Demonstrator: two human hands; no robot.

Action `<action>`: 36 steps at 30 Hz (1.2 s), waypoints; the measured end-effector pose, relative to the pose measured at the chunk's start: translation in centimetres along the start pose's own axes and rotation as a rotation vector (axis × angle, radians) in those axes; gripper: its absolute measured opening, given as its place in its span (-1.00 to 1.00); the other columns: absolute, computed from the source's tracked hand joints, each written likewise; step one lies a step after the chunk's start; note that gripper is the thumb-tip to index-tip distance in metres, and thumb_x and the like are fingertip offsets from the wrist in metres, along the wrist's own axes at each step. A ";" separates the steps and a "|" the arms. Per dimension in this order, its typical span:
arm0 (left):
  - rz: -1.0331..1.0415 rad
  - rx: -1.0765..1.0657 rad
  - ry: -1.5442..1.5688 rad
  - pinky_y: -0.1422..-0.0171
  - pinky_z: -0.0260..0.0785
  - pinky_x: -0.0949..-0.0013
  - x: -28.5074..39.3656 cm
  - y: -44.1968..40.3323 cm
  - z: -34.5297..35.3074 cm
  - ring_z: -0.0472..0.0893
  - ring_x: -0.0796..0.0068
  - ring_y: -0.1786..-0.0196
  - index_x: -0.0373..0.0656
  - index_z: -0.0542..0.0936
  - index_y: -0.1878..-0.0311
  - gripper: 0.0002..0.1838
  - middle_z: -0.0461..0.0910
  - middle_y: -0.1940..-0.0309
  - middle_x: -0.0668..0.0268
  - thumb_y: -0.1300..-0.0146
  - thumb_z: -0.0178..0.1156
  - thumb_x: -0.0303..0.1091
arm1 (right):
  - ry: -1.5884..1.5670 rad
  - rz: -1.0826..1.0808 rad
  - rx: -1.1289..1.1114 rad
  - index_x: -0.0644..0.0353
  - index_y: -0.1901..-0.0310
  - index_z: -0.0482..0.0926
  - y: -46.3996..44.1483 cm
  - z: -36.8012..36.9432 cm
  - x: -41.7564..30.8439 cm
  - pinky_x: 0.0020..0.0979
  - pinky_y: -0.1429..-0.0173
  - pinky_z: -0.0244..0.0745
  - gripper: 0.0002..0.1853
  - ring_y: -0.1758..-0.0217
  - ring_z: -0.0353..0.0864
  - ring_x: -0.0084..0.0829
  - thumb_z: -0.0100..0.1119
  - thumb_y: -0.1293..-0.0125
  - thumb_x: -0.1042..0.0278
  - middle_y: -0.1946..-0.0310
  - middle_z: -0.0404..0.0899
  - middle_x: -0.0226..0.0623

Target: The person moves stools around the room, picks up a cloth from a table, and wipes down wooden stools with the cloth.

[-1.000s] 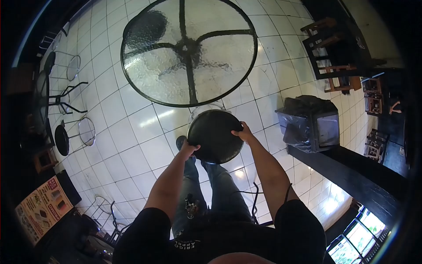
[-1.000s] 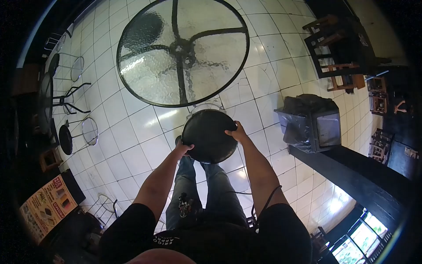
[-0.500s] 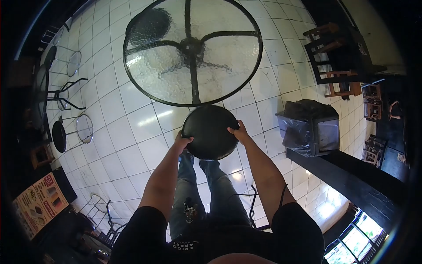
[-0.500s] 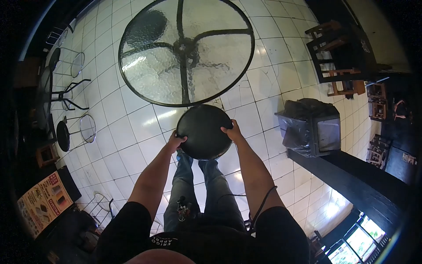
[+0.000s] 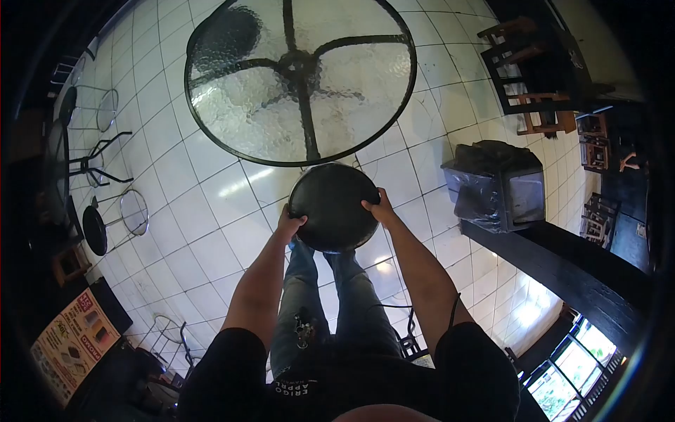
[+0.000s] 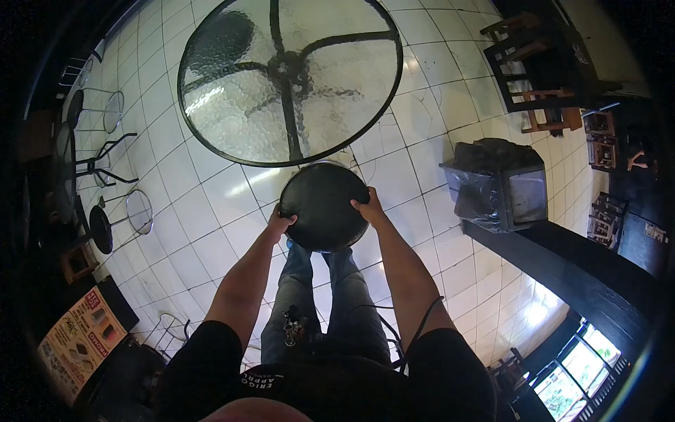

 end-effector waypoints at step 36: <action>0.000 0.525 -0.397 0.01 0.44 0.18 -0.9 14.4 5.6 0.59 0.14 0.08 -0.22 0.43 -0.06 -0.40 0.56 0.13 0.01 0.13 0.31 -0.27 | 0.283 -0.335 -0.268 0.18 0.03 0.46 12.9 -11.4 3.2 -0.30 0.07 0.48 -0.51 0.17 0.56 -0.27 0.33 -0.05 0.11 0.20 0.54 -0.13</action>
Point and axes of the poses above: each hand's wrist, its own y-axis away from the middle knuckle, its own z-axis out of the palm, x = y × z, the point moved 10 cm from there along -y, towards the middle knuckle
